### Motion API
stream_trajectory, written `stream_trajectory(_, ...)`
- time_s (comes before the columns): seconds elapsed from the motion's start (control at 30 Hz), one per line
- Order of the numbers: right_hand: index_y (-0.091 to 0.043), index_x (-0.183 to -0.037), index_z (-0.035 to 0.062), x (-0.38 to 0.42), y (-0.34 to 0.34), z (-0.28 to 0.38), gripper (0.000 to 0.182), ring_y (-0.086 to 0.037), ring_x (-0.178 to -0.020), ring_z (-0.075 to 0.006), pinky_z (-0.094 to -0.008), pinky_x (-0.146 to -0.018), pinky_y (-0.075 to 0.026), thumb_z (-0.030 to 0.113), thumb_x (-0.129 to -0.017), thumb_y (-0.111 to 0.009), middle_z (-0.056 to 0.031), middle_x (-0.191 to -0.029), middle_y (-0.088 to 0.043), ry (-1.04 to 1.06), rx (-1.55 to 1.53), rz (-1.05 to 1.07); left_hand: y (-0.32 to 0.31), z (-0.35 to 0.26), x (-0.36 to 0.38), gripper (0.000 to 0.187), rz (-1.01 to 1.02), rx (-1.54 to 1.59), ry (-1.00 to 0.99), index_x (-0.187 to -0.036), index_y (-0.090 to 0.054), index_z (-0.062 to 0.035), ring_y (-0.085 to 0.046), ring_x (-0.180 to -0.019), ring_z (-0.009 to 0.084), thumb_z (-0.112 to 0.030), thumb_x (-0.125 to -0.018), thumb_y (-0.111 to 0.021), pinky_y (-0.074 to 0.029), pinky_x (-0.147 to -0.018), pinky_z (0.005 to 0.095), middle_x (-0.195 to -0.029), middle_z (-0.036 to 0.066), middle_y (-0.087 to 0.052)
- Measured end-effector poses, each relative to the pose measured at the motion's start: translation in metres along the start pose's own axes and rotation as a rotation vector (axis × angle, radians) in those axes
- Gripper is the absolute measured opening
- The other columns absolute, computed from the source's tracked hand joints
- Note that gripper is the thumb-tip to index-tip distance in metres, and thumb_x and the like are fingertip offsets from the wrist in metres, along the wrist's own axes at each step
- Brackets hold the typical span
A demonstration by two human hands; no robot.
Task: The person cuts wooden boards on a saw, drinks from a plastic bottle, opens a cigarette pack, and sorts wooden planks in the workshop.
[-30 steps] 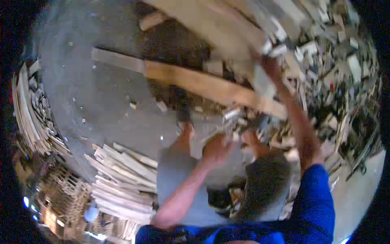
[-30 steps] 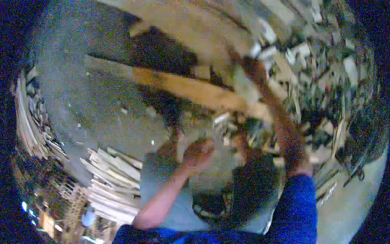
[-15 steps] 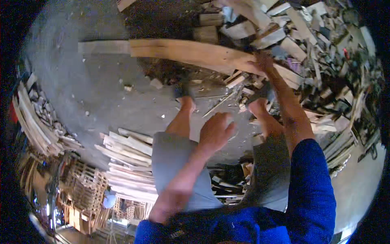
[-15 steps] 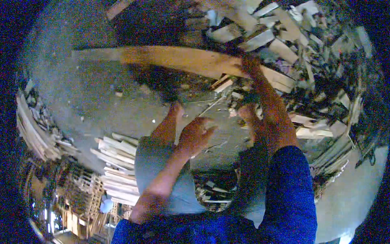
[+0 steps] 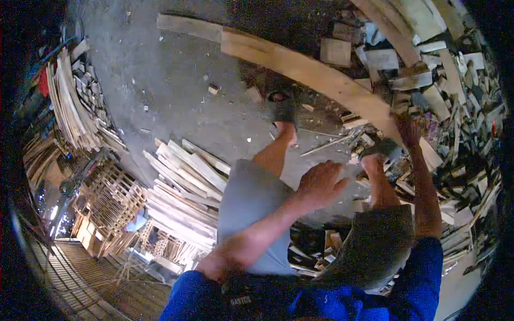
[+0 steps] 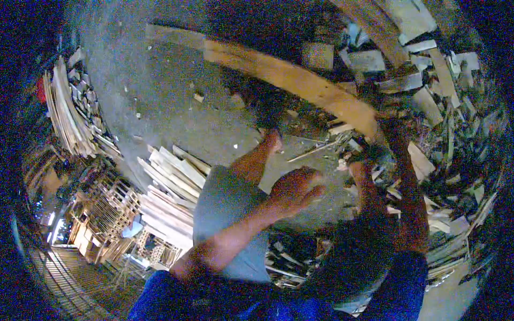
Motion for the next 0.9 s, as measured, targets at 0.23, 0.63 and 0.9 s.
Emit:
stream_trajectory(0.23, -0.068, -0.096, 0.0079, -0.05, 0.01, 0.196, 0.049, -0.065, -0.069, -0.0275, -0.0366, -0.063, -0.051, 0.054, -0.079, -0.067, -0.0099, -0.077, -0.066, -0.072, -0.005, 0.15, 0.0, 0.0, -0.008, 0.04, 0.019, -0.003, -0.095, -0.108, -0.062, -0.0076, -0.061, -0.099, 0.0333, -0.043, -0.09, -0.056, -0.049, -0.087, 0.0432, -0.11, 0.016, -0.062)
stream_trajectory(0.63, -0.064, -0.096, 0.0079, -0.136, -0.114, 0.271, 0.064, -0.062, -0.075, -0.0364, -0.0483, -0.062, -0.051, 0.068, -0.073, -0.063, -0.0154, -0.086, -0.064, -0.1, 0.152, 0.249, 0.049, 0.009, 0.013, 0.036, -0.058, 0.175, -0.058, -0.113, -0.056, -0.0022, -0.057, -0.1, 0.0366, -0.03, -0.091, -0.052, -0.045, -0.089, 0.0451, -0.103, 0.02, -0.06)
stream_trajectory(0.9, -0.064, -0.102, 0.0063, -0.127, -0.135, 0.26, 0.069, -0.063, -0.078, -0.0346, -0.0461, -0.076, -0.05, 0.063, -0.064, -0.071, -0.0158, -0.093, -0.065, 0.115, -0.057, -0.052, 0.05, 0.014, 0.01, 0.037, -0.118, 0.11, -0.102, -0.114, -0.056, -0.0029, -0.057, -0.102, 0.0367, -0.032, -0.091, -0.052, -0.045, -0.091, 0.0448, -0.106, 0.02, -0.06)
Point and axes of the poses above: each hand's wrist, its own x-axis away from the middle knuckle, its own y-axis out of the back of the hand, z = x × y, the point moved 6 cm from there along -x, towards the middle knuckle
